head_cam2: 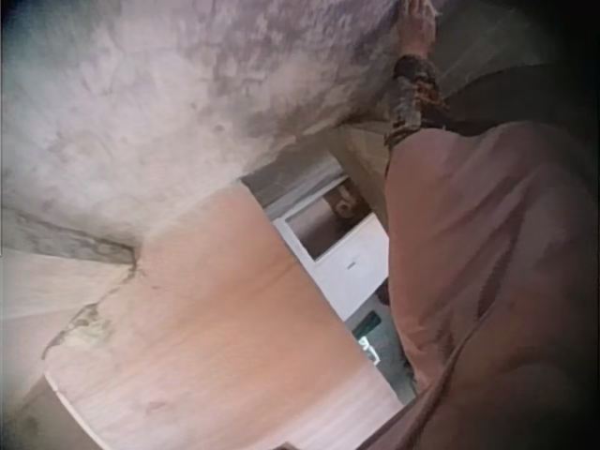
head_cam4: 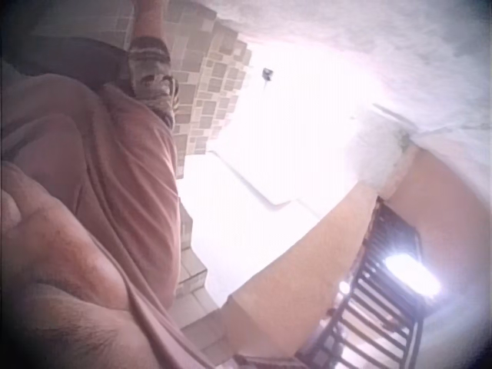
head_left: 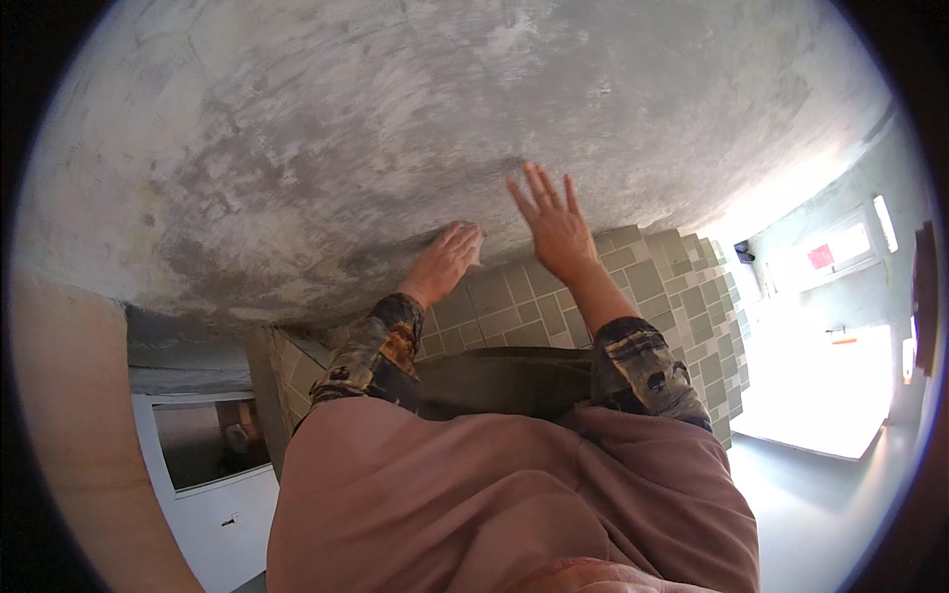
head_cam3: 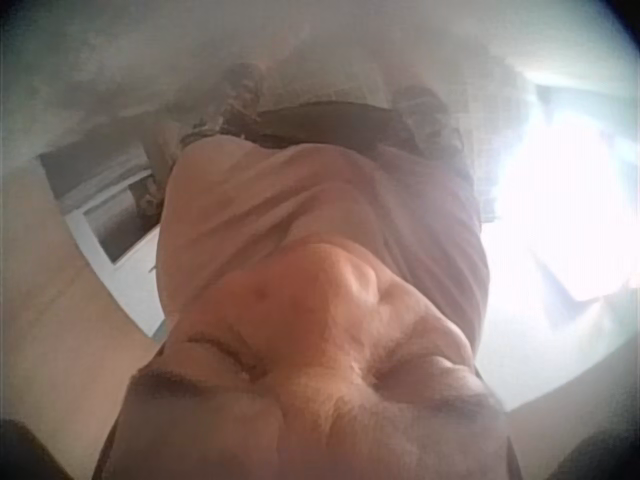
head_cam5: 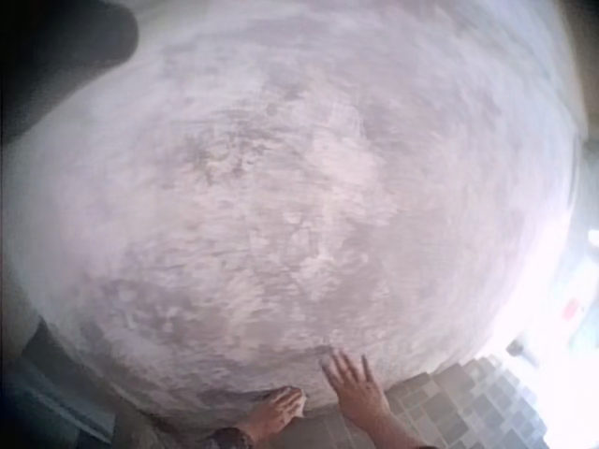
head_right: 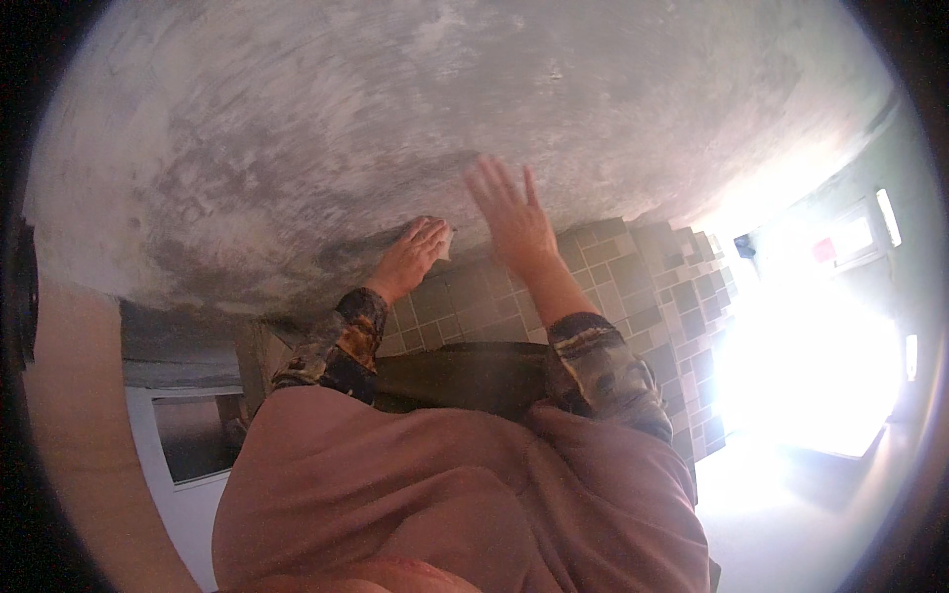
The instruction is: The person smooths a ceiling surface using a small rectangular tool held in the right hand while the left hand supports the motion. The person repeatedly rubs the tool across the ceiling in overlapping strokes, gradually covering more area.
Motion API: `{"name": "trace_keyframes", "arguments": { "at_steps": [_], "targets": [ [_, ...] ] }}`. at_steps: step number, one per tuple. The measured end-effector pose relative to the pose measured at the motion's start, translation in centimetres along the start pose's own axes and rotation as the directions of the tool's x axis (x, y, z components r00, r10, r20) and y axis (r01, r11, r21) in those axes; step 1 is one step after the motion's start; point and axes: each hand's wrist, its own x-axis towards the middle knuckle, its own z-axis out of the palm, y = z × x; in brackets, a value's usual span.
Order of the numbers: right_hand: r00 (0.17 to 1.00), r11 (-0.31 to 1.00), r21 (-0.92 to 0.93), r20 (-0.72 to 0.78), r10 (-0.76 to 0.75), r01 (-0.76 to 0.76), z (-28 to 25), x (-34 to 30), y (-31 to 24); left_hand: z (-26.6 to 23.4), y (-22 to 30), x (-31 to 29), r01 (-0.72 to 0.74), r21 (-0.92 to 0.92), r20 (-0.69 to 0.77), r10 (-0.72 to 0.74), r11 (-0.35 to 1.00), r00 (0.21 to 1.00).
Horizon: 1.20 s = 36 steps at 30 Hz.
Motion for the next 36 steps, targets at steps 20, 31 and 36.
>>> {"name": "trace_keyframes", "arguments": {
  "at_steps": [20, 31, 36],
  "targets": [
    [1.0, 1.0, -0.012, 0.013, 0.0, 0.0, 1.0, 0.5, 2.1, 1.9, -0.2, -1.8, 0.026, -0.015, -0.014, -0.026, 1.0, 1.0],
    [1.0, 1.0, -0.024, 0.0, 0.013, -0.013, 0.7, 0.5, 1.8, 2.2, -0.7, -3.3, -0.042, 0.045, 0.178, 0.033, 0.998, 0.983],
    [0.999, 0.999, -0.038, 0.042, 0.027, -0.026, 0.4, 0.5, 1.6, 1.2, -0.8, -2.7, 0.025, -0.026, 0.02, -0.024, 0.999, 1.0]
  ]
}}
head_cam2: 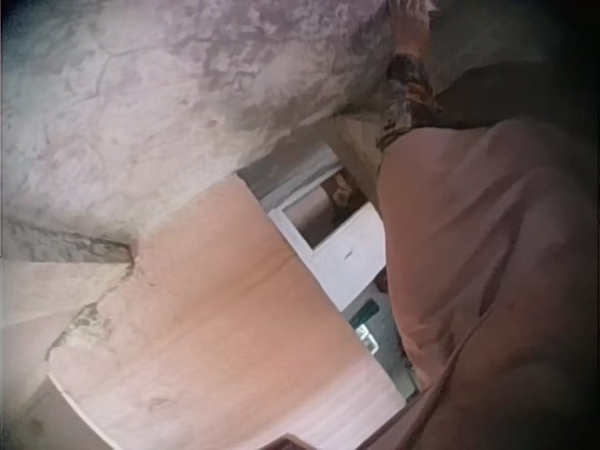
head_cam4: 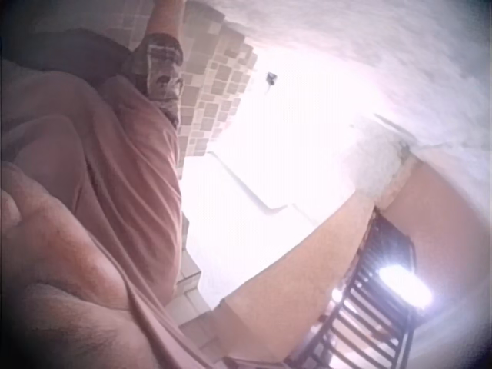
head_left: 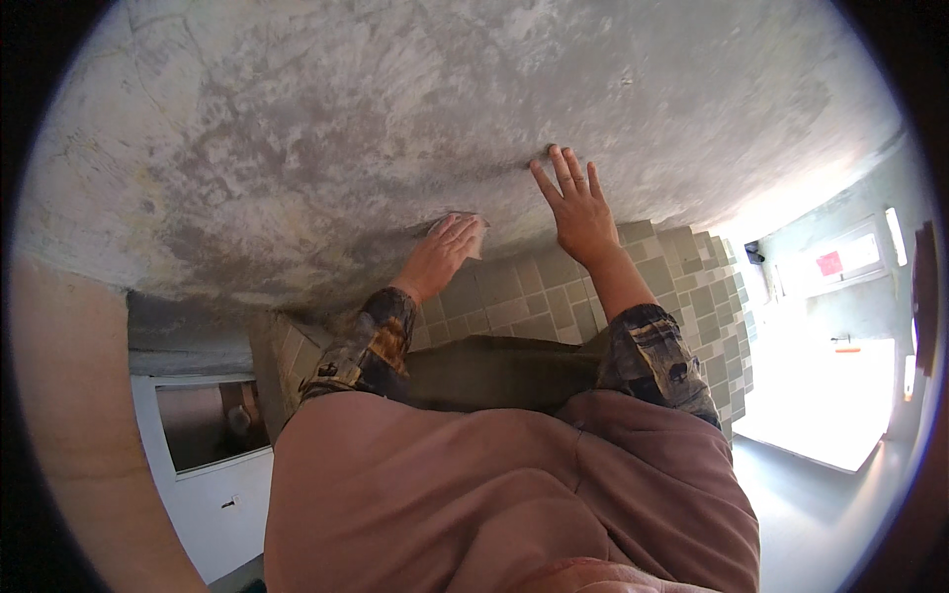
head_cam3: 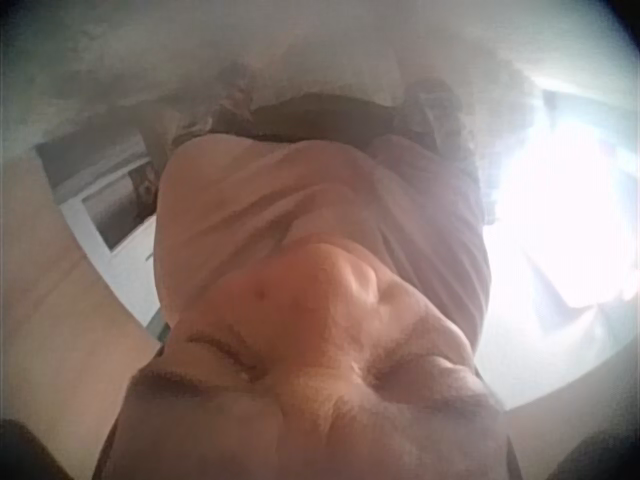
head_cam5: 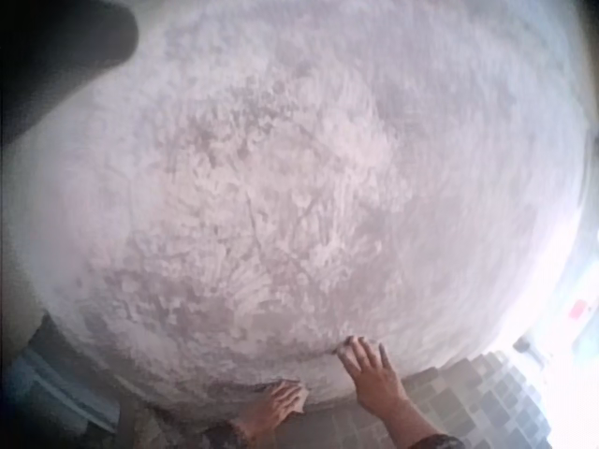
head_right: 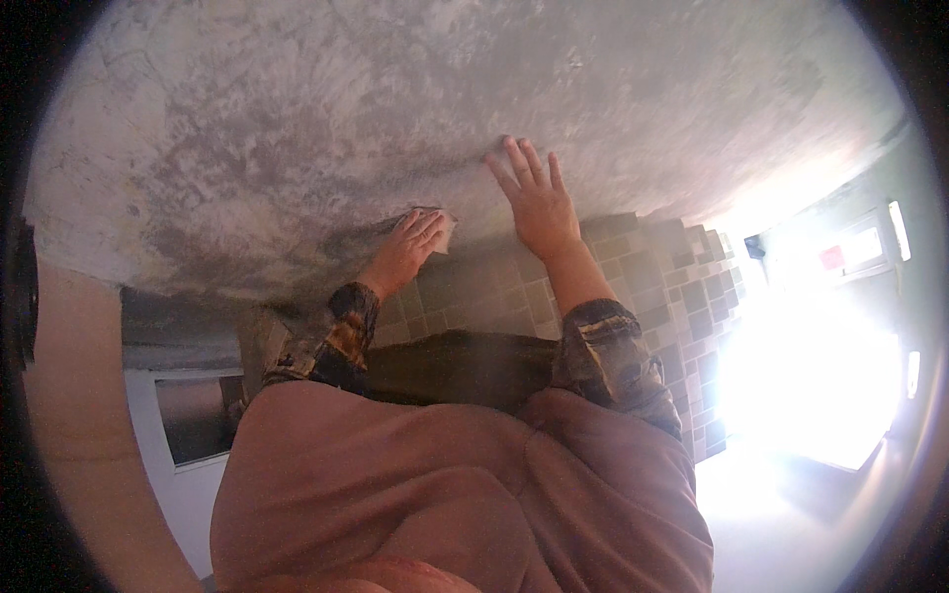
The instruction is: The person smooths a ceiling surface using a small rectangular tool held in the right hand while the left hand supports the motion. The person repeatedly rubs the tool across the ceiling in overlapping strokes, gradually covering more area.
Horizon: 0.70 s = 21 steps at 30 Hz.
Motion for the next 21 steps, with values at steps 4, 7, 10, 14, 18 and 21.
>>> {"name": "trace_keyframes", "arguments": {
  "at_steps": [4, 7, 10, 14, 18, 21],
  "targets": [
    [1.0, 1.0, -0.015, 0.006, 0.005, -0.005, -0.1, 0.0, 0.0, -0.6, 0.0, -0.3, -0.007, 0.094, 0.094, -0.001, 0.996, 0.996],
    [1.0, 1.0, -0.011, -0.007, -0.004, 0.003, 0.0, 0.0, 0.0, -0.6, -0.2, -0.5, -0.032, 0.077, 0.078, 0.026, 0.996, 0.997],
    [1.0, 1.0, -0.012, -0.008, 0.001, -0.001, 0.1, 0.1, 0.0, -0.5, -0.9, -0.5, 0.005, -0.011, -0.1, -0.006, 1.0, 0.995],
    [1.0, 0.999, -0.032, 0.026, 0.003, -0.002, 0.0, 0.1, -0.1, -0.5, -1.2, -1.1, -0.019, 0.089, 0.003, 0.019, 0.996, 1.0],
    [0.999, 0.998, -0.067, 0.049, 0.007, -0.004, -0.2, 0.1, -0.2, -0.8, -0.7, -1.4, -0.05, 0.152, 0.087, 0.037, 0.987, 0.995],
    [1.0, 0.999, -0.035, 0.03, 0.009, -0.008, -0.2, 0.1, -0.2, -1.0, -0.6, -1.4, -0.048, 0.239, 0.091, 0.027, 0.97, 0.995]
  ]
}}
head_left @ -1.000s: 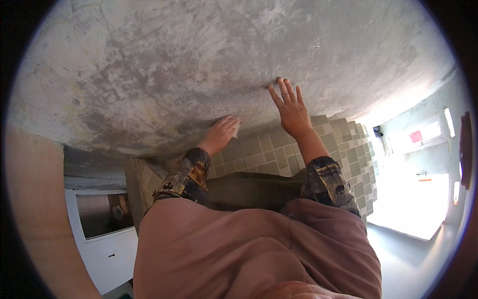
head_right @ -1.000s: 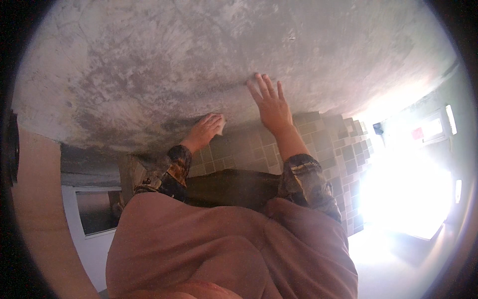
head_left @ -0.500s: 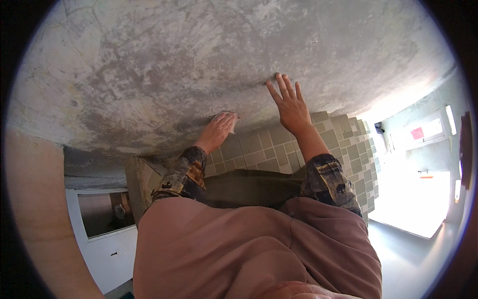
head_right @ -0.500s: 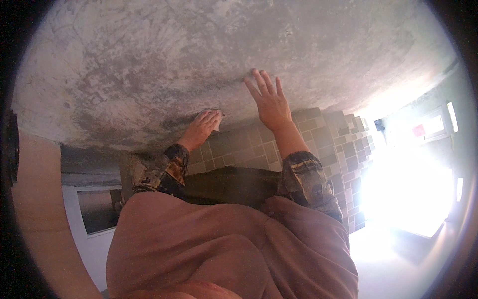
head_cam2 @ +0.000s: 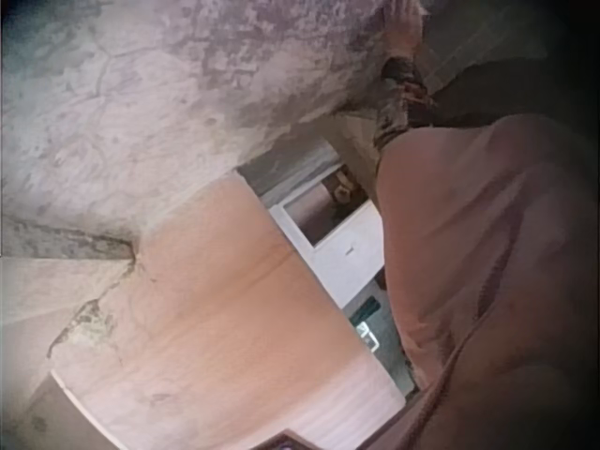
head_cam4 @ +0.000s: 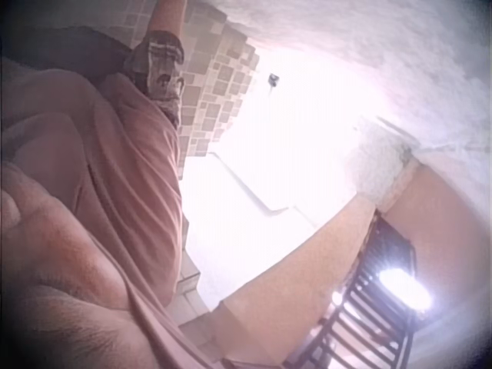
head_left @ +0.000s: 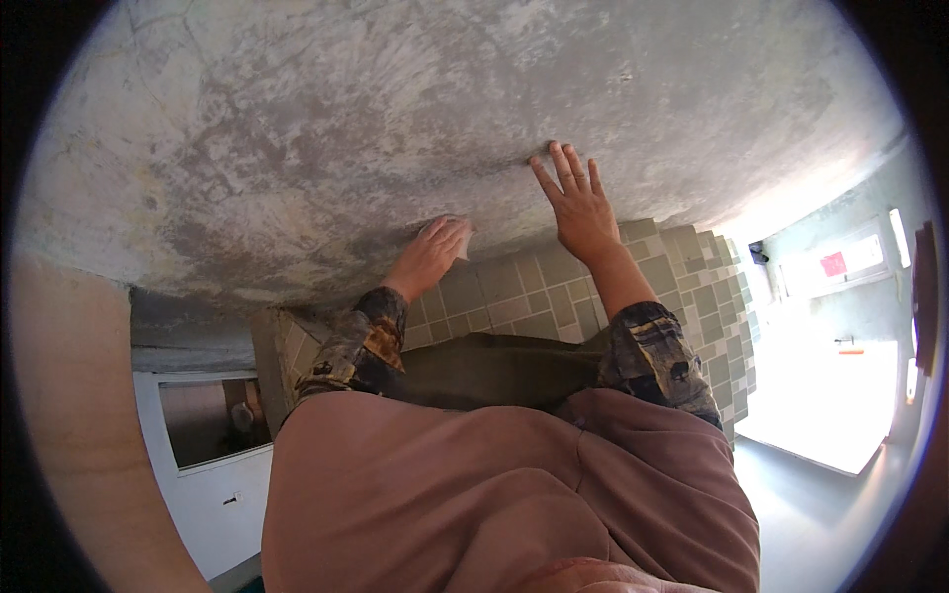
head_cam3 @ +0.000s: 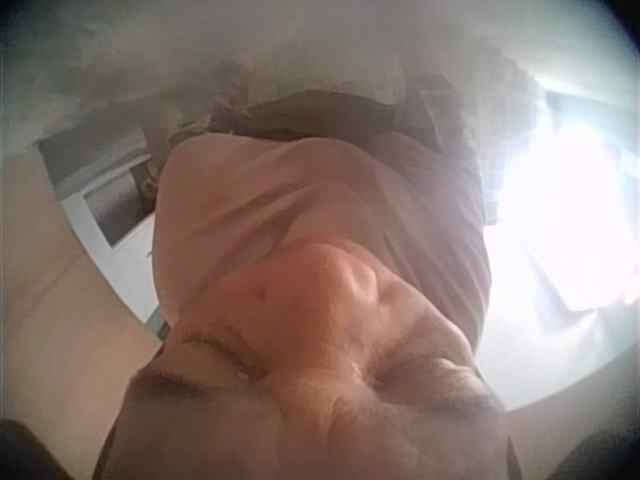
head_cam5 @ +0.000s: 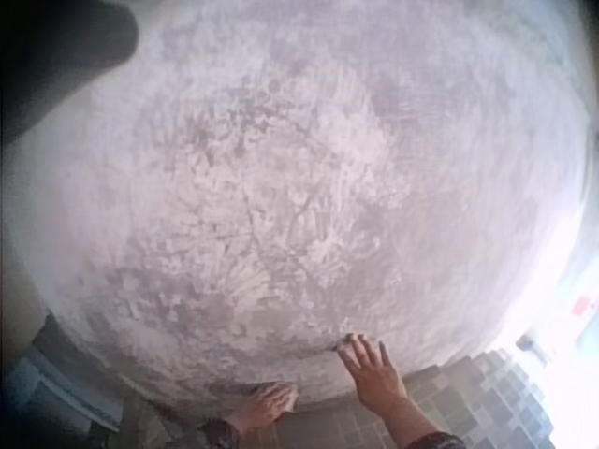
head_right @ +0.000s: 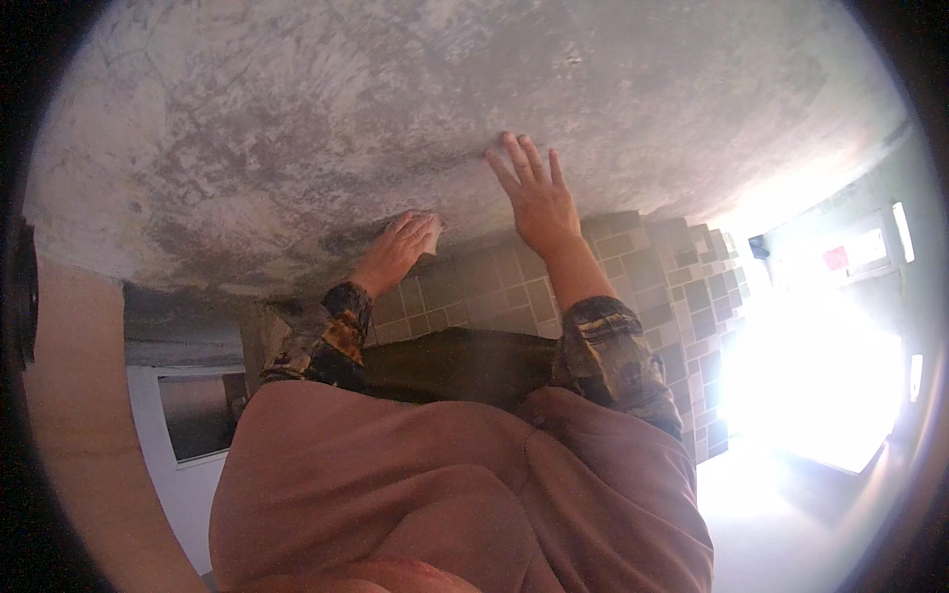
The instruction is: The person smooths a ceiling surface using a small rectangular tool held in the right hand while the left hand supports the motion. The person repeatedly rubs the tool across the ceiling in overlapping strokes, gradually covering more area.
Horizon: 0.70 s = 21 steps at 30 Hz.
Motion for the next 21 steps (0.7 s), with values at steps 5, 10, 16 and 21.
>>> {"name": "trace_keyframes", "arguments": {
  "at_steps": [5, 10, 16, 21],
  "targets": [
    [1.0, 1.0, -0.002, -0.002, 0.001, -0.001, 0.2, 0.1, 0.0, 0.2, 0.3, 0.2, -0.008, 0.055, -0.01, 0.009, 0.998, 1.0],
    [1.0, 1.0, 0.009, -0.027, -0.006, 0.006, 0.4, 0.0, 0.1, 0.1, 0.9, 0.9, -0.072, -0.007, 0.23, 0.072, 0.997, 0.971],
    [1.0, 1.0, 0.01, -0.028, -0.006, 0.006, 0.3, 0.1, 0.0, -0.4, 0.2, 1.7, 0.049, -0.041, -0.245, -0.058, 0.998, 0.968],
    [1.0, 1.0, 0.005, 0.001, 0.002, -0.002, 0.2, 0.1, 0.0, -1.0, 0.4, 1.3, 0.003, -0.028, -0.1, -0.006, 1.0, 0.995]
  ]
}}
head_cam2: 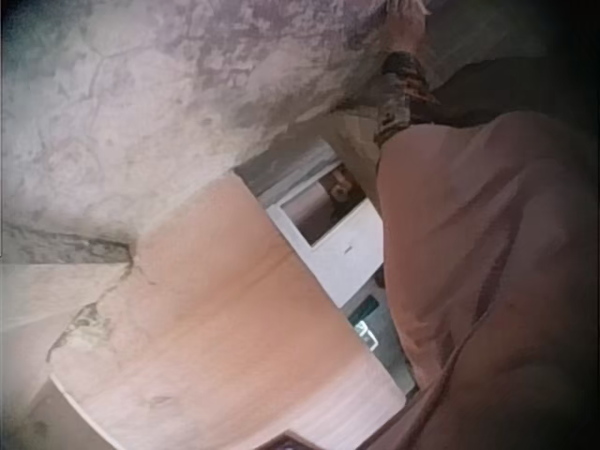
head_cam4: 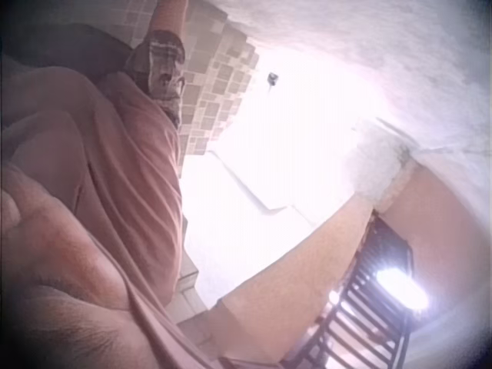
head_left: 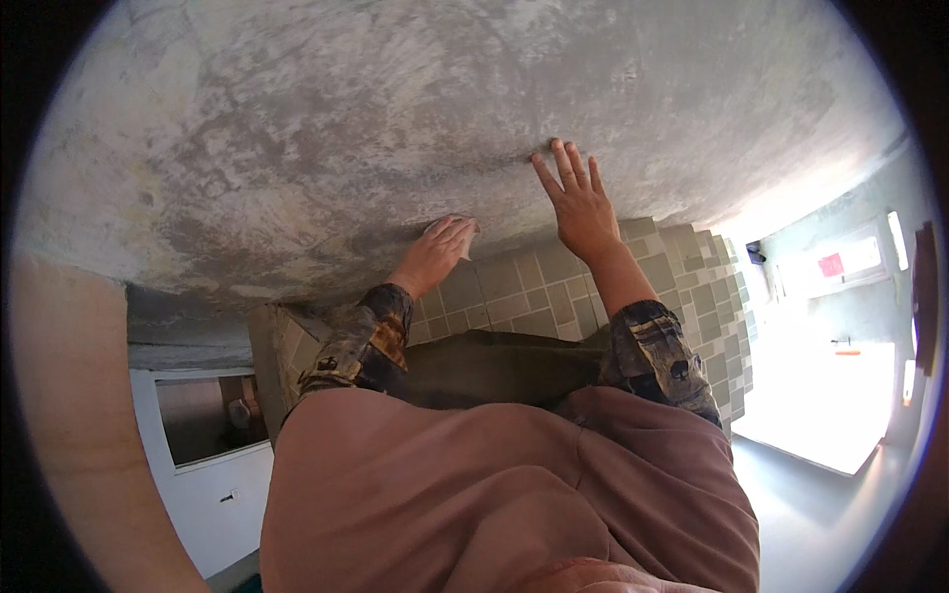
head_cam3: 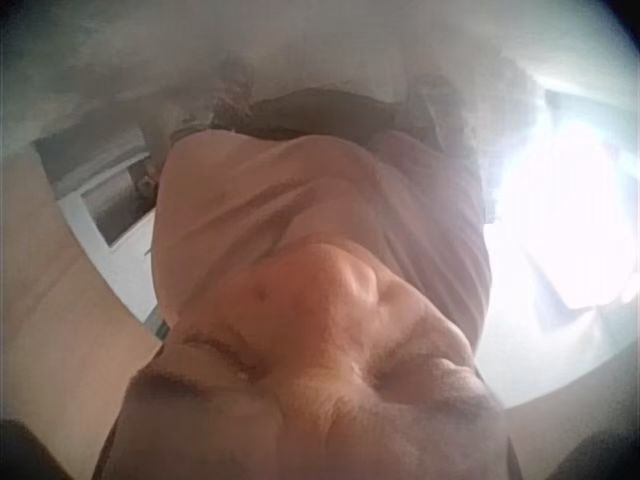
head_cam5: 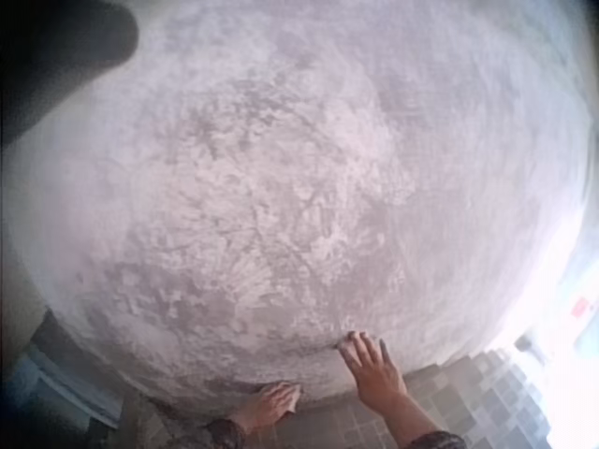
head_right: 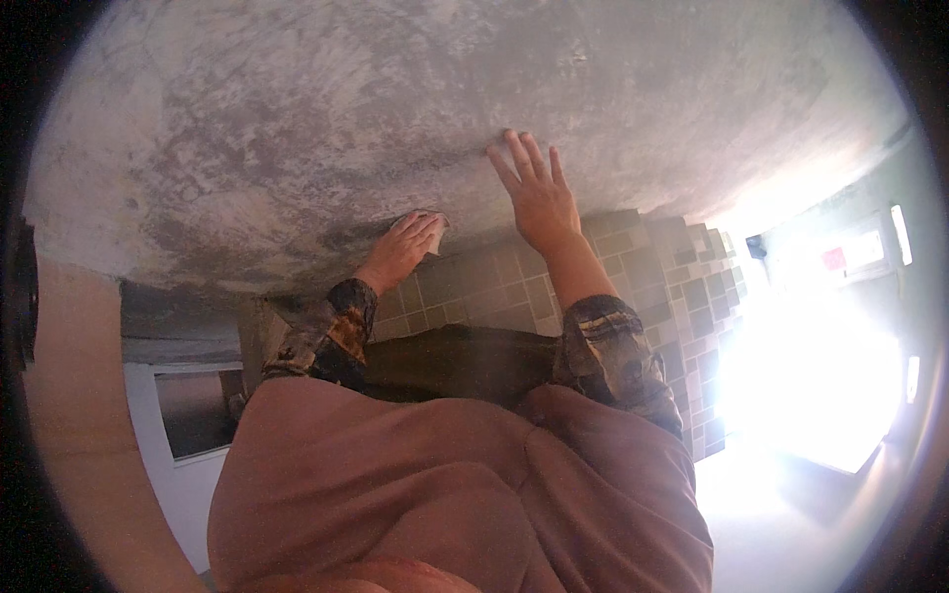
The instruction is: The person smooths a ceiling surface using a small rectangular tool held in the right hand while the left hand supports the motion. The person repeatedly rubs the tool across the ceiling in overlapping strokes, gradually covering more area.
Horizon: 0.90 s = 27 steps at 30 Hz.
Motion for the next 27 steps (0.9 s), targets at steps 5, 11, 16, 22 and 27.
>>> {"name": "trace_keyframes", "arguments": {
  "at_steps": [5, 11, 16, 22, 27],
  "targets": [
    [1.0, 0.999, 0.032, -0.026, 0.002, -0.001, 0.0, 0.0, 0.0, -0.8, -0.4, 1.1, 0.061, -0.049, -0.069, -0.065, 0.997, 0.996],
    [0.999, 1.0, 0.029, -0.032, -0.001, 0.002, 0.2, 0.0, 0.0, -1.8, -0.4, 1.2, 0.054, -0.078, -0.059, -0.059, 0.995, 0.997],
    [0.998, 0.999, 0.049, -0.061, -0.009, 0.012, 0.4, 0.0, 0.1, -2.5, -0.8, 2.0, 0.126, -0.343, -0.222, -0.211, 0.931, 0.952],
    [1.0, 1.0, -0.004, -0.009, -0.003, 0.003, 0.2, 0.0, 0.0, -3.9, -1.1, 2.3, 0.103, -0.317, -0.104, -0.142, 0.943, 0.984],
    [1.0, 0.999, 0.045, 0.014, -0.023, 0.022, 0.0, 0.0, -0.1, -5.8, -1.3, 2.8, 0.169, -0.36, -0.281, -0.28, 0.918, 0.918]
  ]
}}
